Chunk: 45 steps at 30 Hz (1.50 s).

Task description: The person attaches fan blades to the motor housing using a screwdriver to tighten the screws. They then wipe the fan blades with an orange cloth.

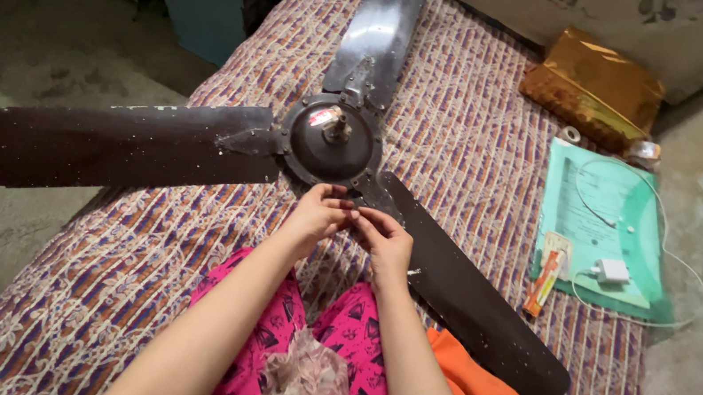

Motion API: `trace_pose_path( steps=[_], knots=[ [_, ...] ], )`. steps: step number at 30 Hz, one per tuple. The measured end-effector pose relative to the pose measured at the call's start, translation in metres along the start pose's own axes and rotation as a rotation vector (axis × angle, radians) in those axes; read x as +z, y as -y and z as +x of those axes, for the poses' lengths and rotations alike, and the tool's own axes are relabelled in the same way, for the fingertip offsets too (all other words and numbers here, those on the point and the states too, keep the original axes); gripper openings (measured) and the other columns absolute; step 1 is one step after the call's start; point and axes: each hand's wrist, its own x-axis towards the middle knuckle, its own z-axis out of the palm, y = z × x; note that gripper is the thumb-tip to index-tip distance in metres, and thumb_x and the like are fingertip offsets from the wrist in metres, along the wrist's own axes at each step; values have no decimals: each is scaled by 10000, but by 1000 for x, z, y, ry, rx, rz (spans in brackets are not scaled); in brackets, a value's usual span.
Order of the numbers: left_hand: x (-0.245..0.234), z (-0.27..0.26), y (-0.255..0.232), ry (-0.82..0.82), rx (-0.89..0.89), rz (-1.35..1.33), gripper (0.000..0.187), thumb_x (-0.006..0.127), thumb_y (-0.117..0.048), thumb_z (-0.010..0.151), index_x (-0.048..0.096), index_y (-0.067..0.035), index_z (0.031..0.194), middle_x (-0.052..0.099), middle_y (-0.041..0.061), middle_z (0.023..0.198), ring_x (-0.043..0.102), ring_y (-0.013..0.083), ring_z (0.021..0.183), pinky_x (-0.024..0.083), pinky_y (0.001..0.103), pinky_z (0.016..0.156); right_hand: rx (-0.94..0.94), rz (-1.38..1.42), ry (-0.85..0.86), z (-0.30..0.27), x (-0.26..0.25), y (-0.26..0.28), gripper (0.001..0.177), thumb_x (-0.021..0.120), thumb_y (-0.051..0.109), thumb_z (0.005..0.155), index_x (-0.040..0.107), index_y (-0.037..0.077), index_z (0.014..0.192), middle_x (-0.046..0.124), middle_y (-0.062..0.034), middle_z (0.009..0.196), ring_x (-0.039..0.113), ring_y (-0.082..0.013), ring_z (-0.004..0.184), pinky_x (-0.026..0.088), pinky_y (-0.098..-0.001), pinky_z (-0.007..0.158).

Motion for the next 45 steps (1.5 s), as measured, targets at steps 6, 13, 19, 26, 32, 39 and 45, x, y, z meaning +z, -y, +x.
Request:
trace_pose_path(
  steps=[6,13,19,26,32,39,45],
  knots=[
    [-12,29,2,2,-127,-36,757,764,93,732,442,-86,1394,626,130,1198,662,228,1046,579,324,811,90,-15,32,20,-1,-6,226,749,76,887,768,28,1107,791,-43,993,738,-107,863,587,-230,746],
    [-3,53,40,-185,-121,-220,412,747,-111,886,535,-96,1239,675,51,995,684,167,837,517,311,660,-72,-245,-90,61,-8,-16,208,734,101,923,777,42,1117,762,-22,952,659,-63,744,472,-213,566],
    [1,71,75,-397,-156,-413,197,648,-226,967,623,-52,1057,709,52,934,713,170,751,492,296,563,-220,-635,-91,83,10,-9,139,753,102,883,794,59,1008,724,-21,939,694,-100,754,569,-242,590],
    [6,79,64,-431,-133,-465,237,747,-203,924,621,-23,1011,697,85,904,703,212,699,549,340,575,-544,-1143,-25,82,24,2,136,731,106,900,803,81,1013,732,-91,949,721,-273,832,555,-359,736],
    [10,75,54,-391,-121,-470,283,756,-218,907,650,-1,1055,706,90,913,682,220,662,567,362,588,-786,-1512,277,94,26,16,218,640,17,828,770,50,1000,712,-97,948,710,-303,870,562,-399,713],
    [7,82,60,-370,-132,-448,238,727,-202,921,666,-30,1074,721,48,945,682,198,713,566,356,623,-630,-1239,189,106,20,9,182,660,18,855,794,59,971,730,-99,914,717,-292,851,562,-372,770],
    [0,84,65,-329,-198,-398,164,624,-166,988,662,-48,1094,720,65,996,729,194,807,564,325,646,-487,-929,-81,92,23,-15,150,765,74,846,806,58,989,748,-107,896,733,-229,809,559,-322,749]
  ],
)
